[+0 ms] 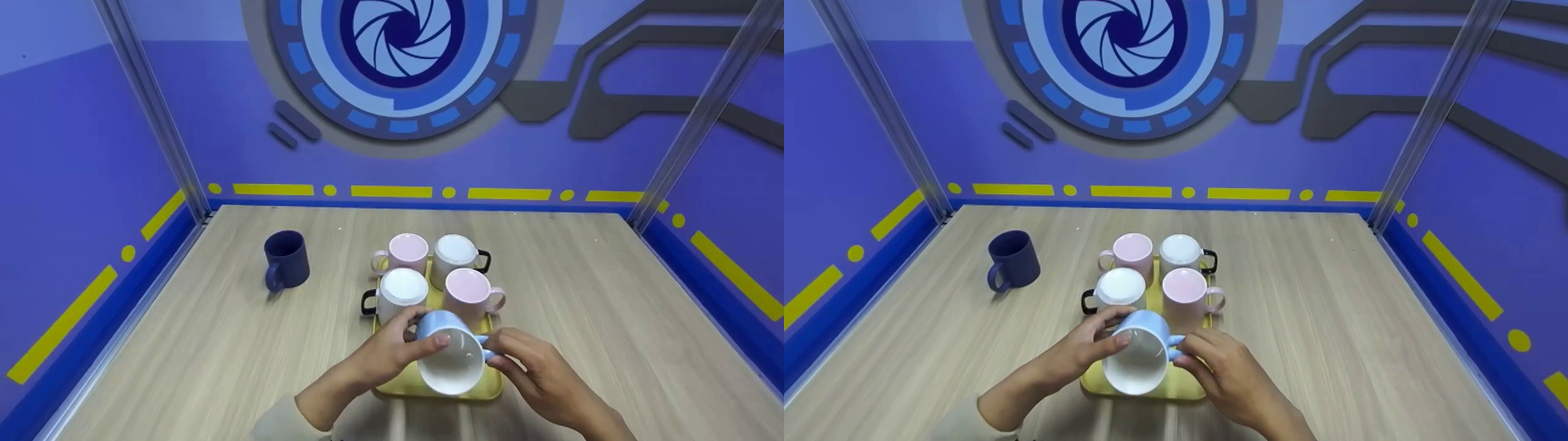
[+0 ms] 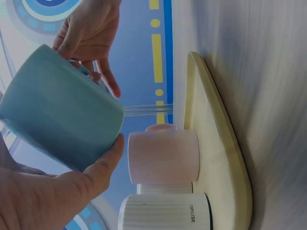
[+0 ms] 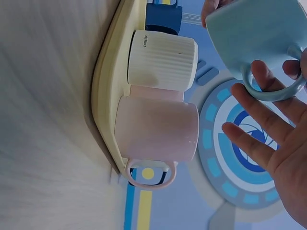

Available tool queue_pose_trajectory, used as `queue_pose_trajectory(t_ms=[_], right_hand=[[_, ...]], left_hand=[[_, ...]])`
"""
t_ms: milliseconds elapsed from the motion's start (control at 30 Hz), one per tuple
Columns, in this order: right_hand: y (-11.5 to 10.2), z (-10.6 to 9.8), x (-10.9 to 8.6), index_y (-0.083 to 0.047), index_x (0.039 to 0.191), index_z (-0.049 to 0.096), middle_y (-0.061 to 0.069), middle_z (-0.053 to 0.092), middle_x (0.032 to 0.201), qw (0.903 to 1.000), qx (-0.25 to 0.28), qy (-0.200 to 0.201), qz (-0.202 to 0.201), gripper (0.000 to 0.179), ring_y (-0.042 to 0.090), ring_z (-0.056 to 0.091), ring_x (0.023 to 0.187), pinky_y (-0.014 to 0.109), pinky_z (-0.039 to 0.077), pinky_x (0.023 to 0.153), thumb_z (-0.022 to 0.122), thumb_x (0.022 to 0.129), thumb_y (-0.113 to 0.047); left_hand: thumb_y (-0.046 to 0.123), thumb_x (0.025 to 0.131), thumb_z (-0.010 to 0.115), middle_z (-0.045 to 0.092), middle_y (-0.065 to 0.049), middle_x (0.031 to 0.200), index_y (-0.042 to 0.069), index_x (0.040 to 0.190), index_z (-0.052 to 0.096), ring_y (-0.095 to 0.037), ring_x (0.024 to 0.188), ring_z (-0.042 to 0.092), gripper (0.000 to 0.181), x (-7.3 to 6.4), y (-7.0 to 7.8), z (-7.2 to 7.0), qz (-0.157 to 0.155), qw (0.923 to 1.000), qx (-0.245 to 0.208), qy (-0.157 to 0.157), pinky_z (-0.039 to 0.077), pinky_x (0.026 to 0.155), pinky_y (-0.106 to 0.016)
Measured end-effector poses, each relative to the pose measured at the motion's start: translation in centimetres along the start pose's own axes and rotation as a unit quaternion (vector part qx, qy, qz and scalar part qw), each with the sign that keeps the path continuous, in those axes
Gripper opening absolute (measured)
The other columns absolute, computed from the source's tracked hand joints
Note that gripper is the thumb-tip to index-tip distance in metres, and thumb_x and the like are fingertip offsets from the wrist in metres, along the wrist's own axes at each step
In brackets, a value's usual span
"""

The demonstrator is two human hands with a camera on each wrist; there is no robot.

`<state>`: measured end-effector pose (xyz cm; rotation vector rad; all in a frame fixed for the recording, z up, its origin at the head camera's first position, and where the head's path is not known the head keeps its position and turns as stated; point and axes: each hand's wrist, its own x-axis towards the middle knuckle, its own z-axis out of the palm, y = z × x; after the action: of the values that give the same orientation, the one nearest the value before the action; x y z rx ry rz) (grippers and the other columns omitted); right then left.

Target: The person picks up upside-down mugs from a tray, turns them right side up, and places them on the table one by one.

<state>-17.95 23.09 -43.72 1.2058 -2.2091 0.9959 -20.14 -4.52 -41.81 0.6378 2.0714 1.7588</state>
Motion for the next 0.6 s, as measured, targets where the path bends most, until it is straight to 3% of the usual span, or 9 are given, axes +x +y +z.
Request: queue_pose_trajectory(t_ms=[233,333,433,600], right_hand=[[0.06,-0.08,-0.02,-0.02,0.105,0.065,-0.009,0.062,0.093,0.9998,0.02,-0.002,0.003,0.037,0.001,0.057,0.084,0.017,0.046,0.074,0.068,0.088,0.013],[0.01,-0.15,0.05,-0.021,0.106,0.066,-0.009,0.062,0.09,0.9998,0.018,-0.002,0.011,0.037,0.0,0.057,0.083,0.017,0.046,0.073,0.067,0.089,0.012],[-0.16,-0.27,0.17,-0.022,0.104,0.066,-0.008,0.063,0.089,0.9995,0.015,-0.001,0.027,0.036,0.001,0.058,0.082,0.017,0.046,0.072,0.066,0.091,0.011],[-0.37,-0.37,0.22,-0.024,0.1,0.065,-0.009,0.065,0.087,0.9978,0.011,0.002,0.065,0.033,0.001,0.059,0.081,0.017,0.047,0.071,0.065,0.094,0.008]], left_hand=[[0.068,0.093,0.062,0.034,-0.018,0.157,0.009,0.16,0.029,-0.027,0.117,0.066,0.095,-0.05,-0.09,-0.06,-0.003,0.9978,-0.058,-0.033,0.057,0.098,-0.04],[0.074,0.089,0.063,0.027,-0.019,0.163,0.016,0.163,0.023,-0.026,0.116,0.064,0.102,-0.17,-0.28,-0.26,0.015,0.9977,-0.042,-0.052,0.057,0.097,-0.038],[0.075,0.08,0.073,0.025,-0.016,0.166,0.032,0.165,0.02,-0.023,0.118,0.06,0.109,-0.25,-0.42,-0.41,0.046,0.9969,-0.004,-0.064,0.054,0.097,-0.036],[0.06,0.071,0.09,0.032,0.003,0.162,0.05,0.16,0.022,-0.02,0.129,0.053,0.112,-0.28,-0.56,-0.37,0.073,0.9937,0.023,-0.081,0.049,0.104,-0.035]])
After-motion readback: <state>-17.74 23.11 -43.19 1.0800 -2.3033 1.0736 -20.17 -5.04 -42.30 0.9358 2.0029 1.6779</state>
